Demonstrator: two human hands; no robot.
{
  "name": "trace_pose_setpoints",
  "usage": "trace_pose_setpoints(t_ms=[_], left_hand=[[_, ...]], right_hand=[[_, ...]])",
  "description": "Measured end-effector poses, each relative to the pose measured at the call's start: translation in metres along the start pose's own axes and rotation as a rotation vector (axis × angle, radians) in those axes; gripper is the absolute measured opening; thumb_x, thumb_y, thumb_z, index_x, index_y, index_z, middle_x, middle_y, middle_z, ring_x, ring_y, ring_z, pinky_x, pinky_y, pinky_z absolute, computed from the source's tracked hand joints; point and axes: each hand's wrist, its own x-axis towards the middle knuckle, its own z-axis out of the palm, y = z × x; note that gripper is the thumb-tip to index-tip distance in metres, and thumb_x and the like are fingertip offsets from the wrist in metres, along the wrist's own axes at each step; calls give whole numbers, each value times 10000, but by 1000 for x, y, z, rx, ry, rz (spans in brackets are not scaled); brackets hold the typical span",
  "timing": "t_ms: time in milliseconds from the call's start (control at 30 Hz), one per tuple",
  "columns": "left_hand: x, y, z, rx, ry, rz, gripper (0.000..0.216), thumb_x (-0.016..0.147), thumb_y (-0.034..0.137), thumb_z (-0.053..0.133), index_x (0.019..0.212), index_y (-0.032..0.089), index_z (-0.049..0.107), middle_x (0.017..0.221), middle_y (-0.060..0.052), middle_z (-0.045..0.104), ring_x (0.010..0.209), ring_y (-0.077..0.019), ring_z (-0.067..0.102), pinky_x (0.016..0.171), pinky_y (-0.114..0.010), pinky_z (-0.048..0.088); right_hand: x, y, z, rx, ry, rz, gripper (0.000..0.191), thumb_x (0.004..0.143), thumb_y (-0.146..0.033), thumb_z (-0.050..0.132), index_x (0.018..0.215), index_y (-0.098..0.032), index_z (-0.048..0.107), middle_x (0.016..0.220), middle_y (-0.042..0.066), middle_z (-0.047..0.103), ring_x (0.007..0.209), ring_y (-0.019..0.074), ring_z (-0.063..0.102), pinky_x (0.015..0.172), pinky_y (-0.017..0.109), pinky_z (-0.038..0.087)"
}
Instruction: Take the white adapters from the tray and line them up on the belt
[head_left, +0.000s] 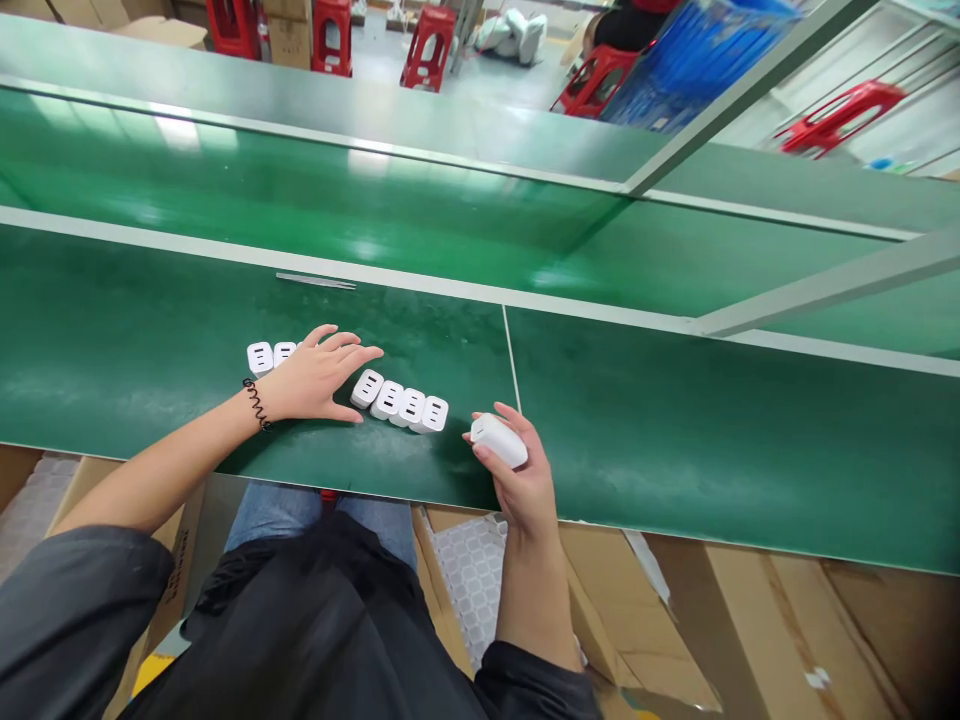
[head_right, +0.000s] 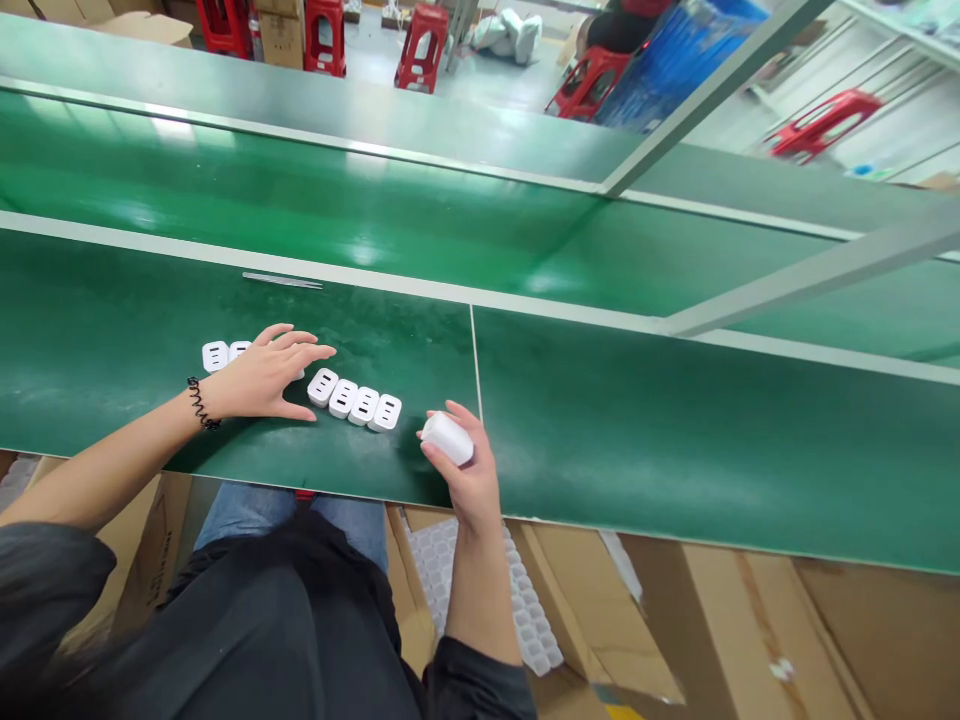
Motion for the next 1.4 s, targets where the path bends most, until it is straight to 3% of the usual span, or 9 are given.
trace_pose_setpoints(t_ms=[167,367,567,700,833,967,1133,1267,1400], left_hand=[[6,3,2,-51,-17,-8,758,832,518,730,1401,131,412,1208,-110,661,1209,-284,525,1062,-399,266],[11,6,-1,-41,-28,18,731,844,448,729,1416,139,395,1202,-118,654,1170,-289,537,997,-395,275],[18,12,1,-66,-44,75,731,860,452,715,1431,150,372,1297,-124,621,1226,-283,512,1004,-376,263],[28,19,5,-67,-54,108,719,865,472,708,1422,149,389,1272,-121,635,1190,-273,535,957,-356,289],[37,27,10,-61,-47,142,734,858,482,718,1418,137,392,1256,-120,642,1166,-266,550,948,-358,293],[43,34,14,-46,-29,151,693,875,461,704,1412,146,401,1233,-103,656,1130,-262,566,924,-362,310],[43,31,15,-41,-8,103,607,918,424,646,1398,135,412,1177,-98,679,1097,-253,589,917,-363,335],[40,27,16,-31,1,72,590,922,432,637,1389,137,427,1140,-93,690,1084,-251,595,921,-361,347],[39,27,17,-6,12,77,591,943,453,610,1405,138,422,1150,-101,688,1078,-254,600,914,-361,355]], right_hand=[[1,-11,6,-341,-36,-93,468,758,-438,788,1181,-272,678,1169,66,663,996,243,633,893,388,535],[5,-9,2,-354,-171,-163,565,835,-401,716,1368,-303,556,1204,60,586,1090,240,595,1002,415,491],[18,-12,6,-455,-275,-291,445,861,-355,700,1282,-273,579,1267,82,583,1199,265,570,1080,459,448],[23,-21,8,-512,-337,-272,608,868,-356,701,1417,-280,452,1330,86,594,1229,264,574,1109,478,429],[25,-36,15,-580,-414,-385,688,880,-374,687,1487,-302,371,1460,90,512,1344,282,496,1150,496,392],[30,-49,29,-694,-478,-496,665,913,-339,616,1515,-327,332,1355,70,597,1345,296,472,1135,525,392],[36,-48,40,-911,-378,-610,676,906,-425,626,1501,-245,361,1105,96,637,1116,308,553,1017,506,458],[35,-35,48,-1079,-220,-668,419,887,-575,611,1090,-209,641,1040,127,600,1050,319,534,929,484,473],[30,-25,61,-1099,31,-647,429,855,-638,618,825,-212,571,1127,173,585,1102,340,541,916,491,480]])
